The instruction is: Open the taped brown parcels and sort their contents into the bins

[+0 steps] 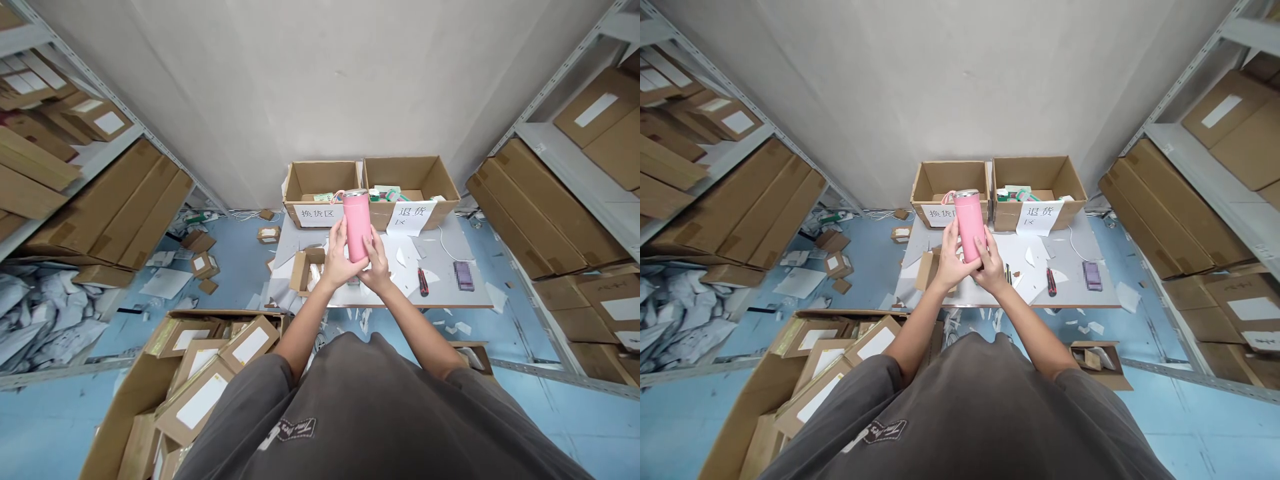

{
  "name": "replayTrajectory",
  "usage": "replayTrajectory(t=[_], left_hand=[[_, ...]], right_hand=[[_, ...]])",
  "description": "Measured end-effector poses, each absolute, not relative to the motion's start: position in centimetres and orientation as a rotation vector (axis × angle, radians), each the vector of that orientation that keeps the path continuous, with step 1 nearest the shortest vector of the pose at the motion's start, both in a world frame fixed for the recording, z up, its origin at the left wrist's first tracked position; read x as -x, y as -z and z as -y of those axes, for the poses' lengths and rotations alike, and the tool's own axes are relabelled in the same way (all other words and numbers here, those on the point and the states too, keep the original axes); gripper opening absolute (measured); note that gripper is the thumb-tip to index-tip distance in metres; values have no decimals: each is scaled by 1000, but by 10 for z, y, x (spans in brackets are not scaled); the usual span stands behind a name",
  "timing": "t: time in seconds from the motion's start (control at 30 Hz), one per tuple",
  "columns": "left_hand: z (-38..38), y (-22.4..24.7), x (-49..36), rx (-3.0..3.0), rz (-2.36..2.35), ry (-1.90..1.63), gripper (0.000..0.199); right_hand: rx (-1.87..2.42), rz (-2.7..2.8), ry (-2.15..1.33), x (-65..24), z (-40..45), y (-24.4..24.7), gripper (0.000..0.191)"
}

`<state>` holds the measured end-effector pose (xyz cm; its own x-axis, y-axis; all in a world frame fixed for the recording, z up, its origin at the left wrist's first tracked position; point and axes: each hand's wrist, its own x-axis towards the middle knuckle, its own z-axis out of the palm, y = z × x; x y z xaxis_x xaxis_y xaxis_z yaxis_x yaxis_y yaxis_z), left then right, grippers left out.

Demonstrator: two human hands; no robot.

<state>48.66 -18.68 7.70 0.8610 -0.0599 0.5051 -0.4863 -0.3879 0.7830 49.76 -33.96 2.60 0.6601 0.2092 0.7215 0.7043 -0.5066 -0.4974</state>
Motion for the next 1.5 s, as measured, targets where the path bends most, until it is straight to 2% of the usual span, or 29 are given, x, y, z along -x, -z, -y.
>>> replayTrajectory(t=[0.1, 0.3, 0.47, 0.67, 1.0, 1.23, 1.5], left_hand=[[187, -80, -485, -1938, 384, -490, 122], [182, -77, -485, -1841, 432, -391, 118], [184, -78, -485, -1838, 355, -413, 124], [184, -78, -485, -1746, 395, -338, 126], [170, -60, -500, -1728, 391, -216, 126], [171, -46, -507, -1794, 419, -242, 121], [174, -44, -513, -1872, 431, -297, 124]], right_hand=[[2063, 695, 796, -498, 339, -25, 100], [1999, 738, 786, -500, 344, -25, 111], [2042, 701, 743, -500, 341, -27, 103], [2022, 761, 729, -502, 341, -24, 107], [1829, 751, 353, -508, 356, -27, 100], [1912, 708, 301, -517, 361, -28, 88], [1857, 592, 245, -533, 357, -28, 101]])
